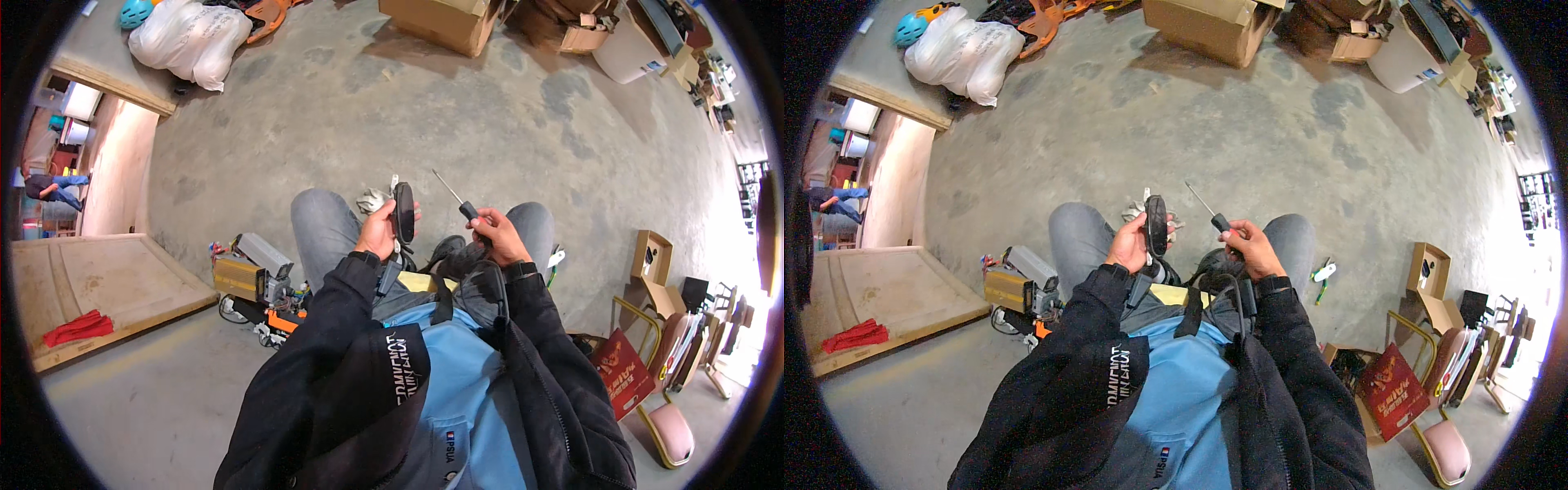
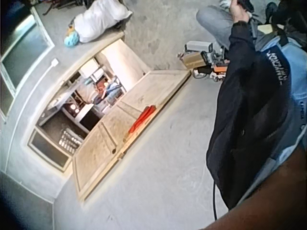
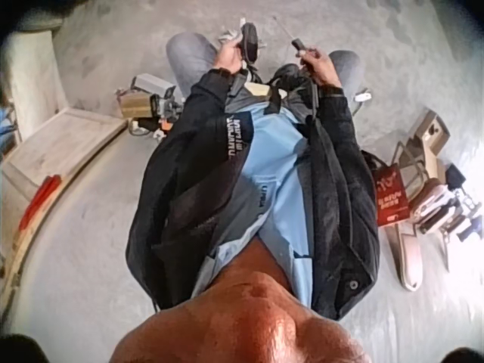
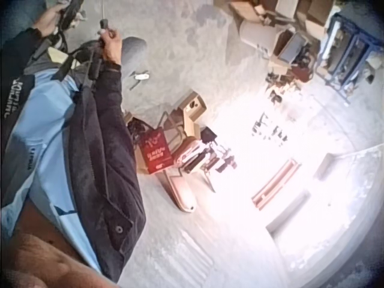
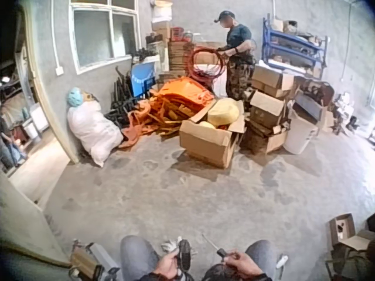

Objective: Repairing a small white and black mechanical or electrical component using a screwdriver.

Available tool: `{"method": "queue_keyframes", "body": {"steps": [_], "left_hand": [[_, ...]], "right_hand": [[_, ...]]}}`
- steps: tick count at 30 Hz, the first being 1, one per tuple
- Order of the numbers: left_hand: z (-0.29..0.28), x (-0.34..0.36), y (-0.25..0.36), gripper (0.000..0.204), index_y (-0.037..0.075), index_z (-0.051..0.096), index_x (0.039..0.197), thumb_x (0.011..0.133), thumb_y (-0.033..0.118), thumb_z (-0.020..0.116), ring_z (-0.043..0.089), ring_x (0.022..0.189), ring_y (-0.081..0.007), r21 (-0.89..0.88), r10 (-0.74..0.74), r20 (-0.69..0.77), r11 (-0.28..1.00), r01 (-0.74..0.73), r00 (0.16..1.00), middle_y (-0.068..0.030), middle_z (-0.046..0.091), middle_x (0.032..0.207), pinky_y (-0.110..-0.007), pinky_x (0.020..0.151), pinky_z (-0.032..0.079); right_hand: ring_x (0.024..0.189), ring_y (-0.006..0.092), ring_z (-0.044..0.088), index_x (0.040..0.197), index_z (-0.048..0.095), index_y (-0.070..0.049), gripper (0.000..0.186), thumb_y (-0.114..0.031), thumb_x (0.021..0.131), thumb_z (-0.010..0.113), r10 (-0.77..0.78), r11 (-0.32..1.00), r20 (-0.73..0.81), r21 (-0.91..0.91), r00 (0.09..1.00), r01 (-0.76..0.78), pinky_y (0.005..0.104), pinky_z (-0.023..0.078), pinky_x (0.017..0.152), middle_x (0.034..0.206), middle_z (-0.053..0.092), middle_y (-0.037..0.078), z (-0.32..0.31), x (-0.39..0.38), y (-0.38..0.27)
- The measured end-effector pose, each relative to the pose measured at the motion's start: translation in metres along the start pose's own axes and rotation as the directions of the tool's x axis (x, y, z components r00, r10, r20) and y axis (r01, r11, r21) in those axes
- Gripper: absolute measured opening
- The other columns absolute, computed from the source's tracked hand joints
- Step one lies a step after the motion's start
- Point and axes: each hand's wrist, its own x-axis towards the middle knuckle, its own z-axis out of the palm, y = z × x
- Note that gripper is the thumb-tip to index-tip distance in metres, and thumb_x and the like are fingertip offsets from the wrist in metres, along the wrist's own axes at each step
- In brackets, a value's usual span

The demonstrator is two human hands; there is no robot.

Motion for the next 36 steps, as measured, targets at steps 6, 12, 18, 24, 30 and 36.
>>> {"method": "queue_keyframes", "body": {"steps": [6,12,18,24,30,36], "left_hand": [[-0.002,0.002,-0.001,0.037,0.011,0.046,0.129,0.098,0.03,0.037,0.06,0.1,-0.0214,0.145,0.064,-0.05,0.988,-0.056,0.997,-0.0083,0.06,0.115,-0.035,0.073,0.051],[-0.006,0.005,-0.005,0.035,0.011,0.045,0.128,0.098,0.027,0.038,0.061,0.093,-0.0205,-0.016,0.082,-0.087,0.996,-0.083,0.993,-0.0078,0.061,0.109,-0.035,0.071,0.05],[-0.008,0.006,-0.004,0.035,0.011,0.044,0.129,0.097,0.024,0.038,0.061,0.09,-0.0203,0.062,0.114,-0.058,0.992,-0.11,0.992,-0.0091,0.061,0.107,-0.035,0.07,0.051],[-0.007,0.008,-0.004,0.033,0.01,0.045,0.127,0.096,0.019,0.039,0.059,0.086,-0.0191,0.0,0.109,-0.089,0.994,-0.109,0.99,-0.0102,0.061,0.106,-0.034,0.069,0.05],[-0.007,0.007,-0.005,0.033,0.009,0.046,0.126,0.095,0.018,0.04,0.058,0.08,-0.0168,0.038,0.107,-0.096,0.994,-0.103,0.99,-0.0078,0.06,0.104,-0.033,0.069,0.049],[-0.02,0.014,-0.009,0.037,0.01,0.042,0.133,0.096,0.016,0.039,0.06,0.092,-0.0206,0.058,0.1,-0.021,0.993,-0.099,0.995,-0.0108,0.058,0.115,-0.038,0.075,0.052]], "right_hand": [[0.072,0.0146,0.054,0.108,0.055,-0.002,0.022,-0.01,0.088,0.056,-0.012,0.912,0.103,0.409,0.995,-0.032,0.0259,0.042,0.057,0.094,0.057,0.005,-0.015,0.0,0.003],[0.073,0.014,0.055,0.105,0.056,-0.006,0.018,-0.009,0.087,0.059,-0.008,0.934,0.072,0.357,0.997,-0.018,0.0251,0.042,0.059,0.095,0.06,0.006,-0.014,-0.001,0.008],[0.074,0.013,0.055,0.103,0.056,-0.006,0.016,-0.011,0.088,0.06,-0.016,0.941,0.108,0.339,0.994,-0.022,0.0245,0.042,0.061,0.093,0.063,0.006,-0.016,0.002,0.01],[0.074,0.0131,0.053,0.102,0.056,-0.006,0.015,-0.011,0.088,0.06,0.01,0.956,0.097,0.29,0.995,-0.038,0.0258,0.042,0.063,0.094,0.063,0.007,-0.013,0.002,0.009],[0.073,0.013,0.053,0.103,0.056,-0.006,0.016,-0.011,0.088,0.059,0.026,0.958,0.11,0.28,0.994,-0.056,0.0259,0.042,0.064,0.095,0.063,0.008,-0.013,0.003,0.011],[0.072,0.0123,0.053,0.103,0.055,-0.006,0.016,-0.01,0.088,0.059,0.026,0.956,0.113,0.288,0.993,-0.058,0.0254,0.043,0.063,0.096,0.063,0.008,-0.013,0.004,0.012]]}}
